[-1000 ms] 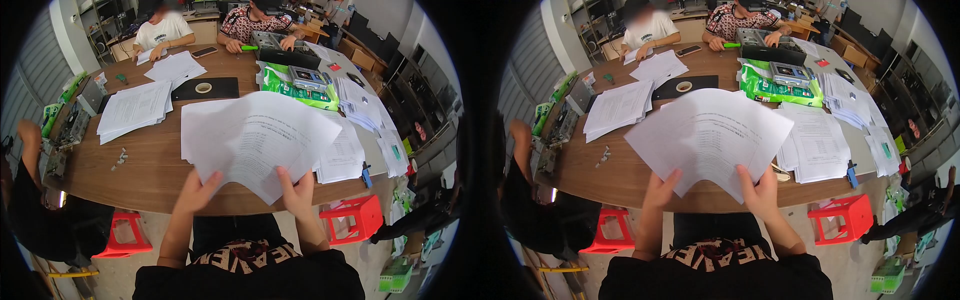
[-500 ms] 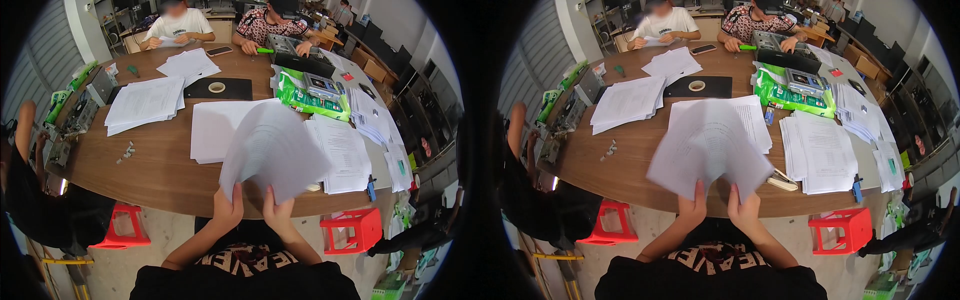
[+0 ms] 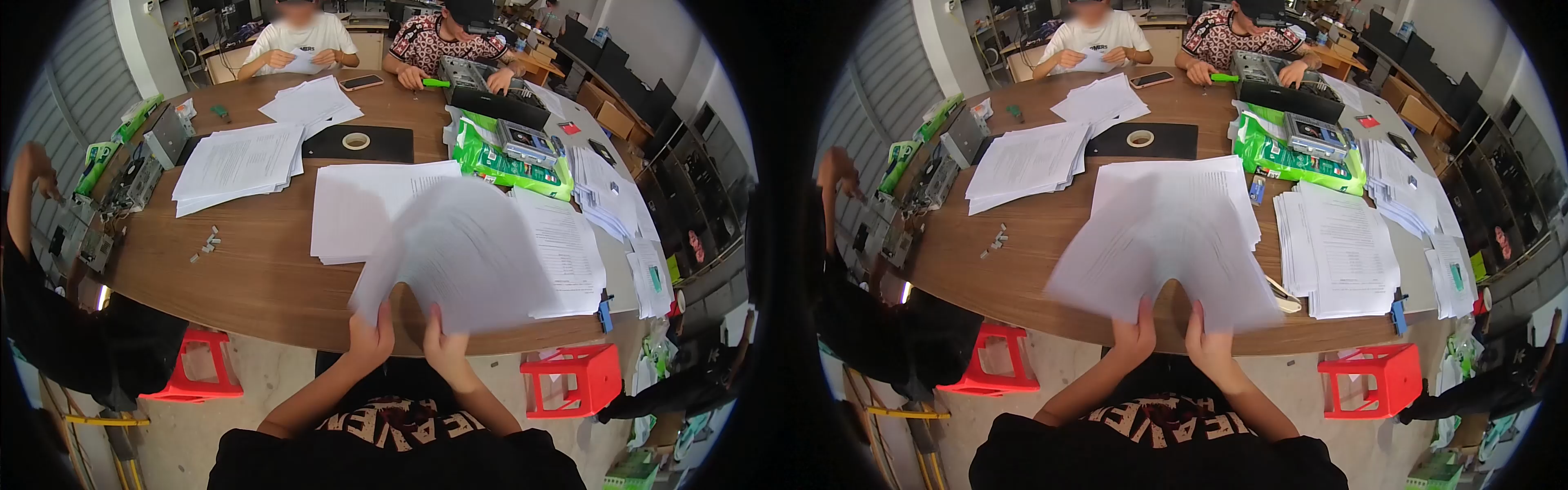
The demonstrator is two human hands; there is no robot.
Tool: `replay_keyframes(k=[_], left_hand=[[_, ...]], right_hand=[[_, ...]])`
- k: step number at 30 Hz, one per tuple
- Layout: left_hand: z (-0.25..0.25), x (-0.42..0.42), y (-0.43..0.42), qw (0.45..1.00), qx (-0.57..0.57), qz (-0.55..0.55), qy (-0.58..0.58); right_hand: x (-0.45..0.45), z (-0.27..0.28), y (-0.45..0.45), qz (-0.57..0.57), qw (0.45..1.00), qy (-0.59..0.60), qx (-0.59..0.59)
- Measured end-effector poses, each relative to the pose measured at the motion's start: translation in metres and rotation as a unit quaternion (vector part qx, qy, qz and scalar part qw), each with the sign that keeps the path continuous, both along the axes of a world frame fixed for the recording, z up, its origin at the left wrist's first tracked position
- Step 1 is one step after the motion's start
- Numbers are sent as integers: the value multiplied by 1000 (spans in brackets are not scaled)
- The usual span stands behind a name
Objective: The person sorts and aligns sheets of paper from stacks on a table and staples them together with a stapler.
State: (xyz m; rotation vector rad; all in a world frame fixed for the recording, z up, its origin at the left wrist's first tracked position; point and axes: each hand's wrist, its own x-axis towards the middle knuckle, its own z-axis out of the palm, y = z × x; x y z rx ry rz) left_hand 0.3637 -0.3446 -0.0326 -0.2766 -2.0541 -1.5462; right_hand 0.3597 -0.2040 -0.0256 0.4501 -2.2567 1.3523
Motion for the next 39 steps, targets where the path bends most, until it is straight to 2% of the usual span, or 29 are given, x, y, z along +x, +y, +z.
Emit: replay_keyframes(k=[4, 6, 7, 9, 10, 12, 13, 15, 17, 18, 19, 21, 22, 25, 27, 29, 30, 32, 39], left_hand=[[-5, -8, 3, 999, -25, 31, 20], [-6, -2, 5, 985, -47, 75, 147], [-10, -1, 7, 986, -48, 74, 144], [-17, -1, 11, 997, 34, 60, -41], [-16, -1, 12, 996, 16, 87, 11], [-18, -1, 11, 997, 18, 72, 31], [-19, 4, 10, 997, 17, 58, 49], [-17, 7, 15, 996, 23, 80, 41], [-8, -3, 21, 991, 37, 124, 47], [-8, 4, 16, 994, 60, 87, 8], [-10, 6, 14, 994, 58, 88, 3], [-18, 5, 11, 994, 20, 51, -94], [-20, -4, 16, 994, 45, 74, -60], [-10, 1, 16, 994, 74, 80, -22], [-16, 9, 10, 995, 38, 48, -78], [-37, -5, 10, 993, -78, 89, 28], [-33, -7, 9, 993, -77, 89, 31], [-27, -4, 3, 995, -22, 27, -92], [-21, -6, -18, 985, -43, 9, -165]], right_hand=[[-6, 6, 2, 16, 999, -34, -8], [0, 7, 0, -2, 996, 83, -30], [1, 0, 1, -2, 996, 80, -30], [-6, -8, 2, 20, 1000, -14, 9], [-11, -2, 1, 20, 1000, -7, 10], [-9, 10, -1, -15, 986, 160, 31], [-8, -1, 1, -14, 988, 152, 31], [-12, -17, 2, 40, 997, -61, 10], [-6, -2, 3, 24, 999, -26, -5], [-2, 6, 3, 9, 1000, 1, -20], [0, 2, 4, 10, 1000, -4, -21], [-1, -13, 10, 23, 997, -73, 17], [-9, -18, 6, 32, 996, -80, -20], [-4, -4, 11, 8, 1000, -26, -3], [0, -6, 11, 0, 999, -31, -32], [-6, -18, 13, 9, 1000, -30, 2], [-9, -22, 16, 18, 999, -36, 2], [-15, -28, 20, 27, 999, -43, 4], [-11, -28, 28, 59, 988, -141, -31]])
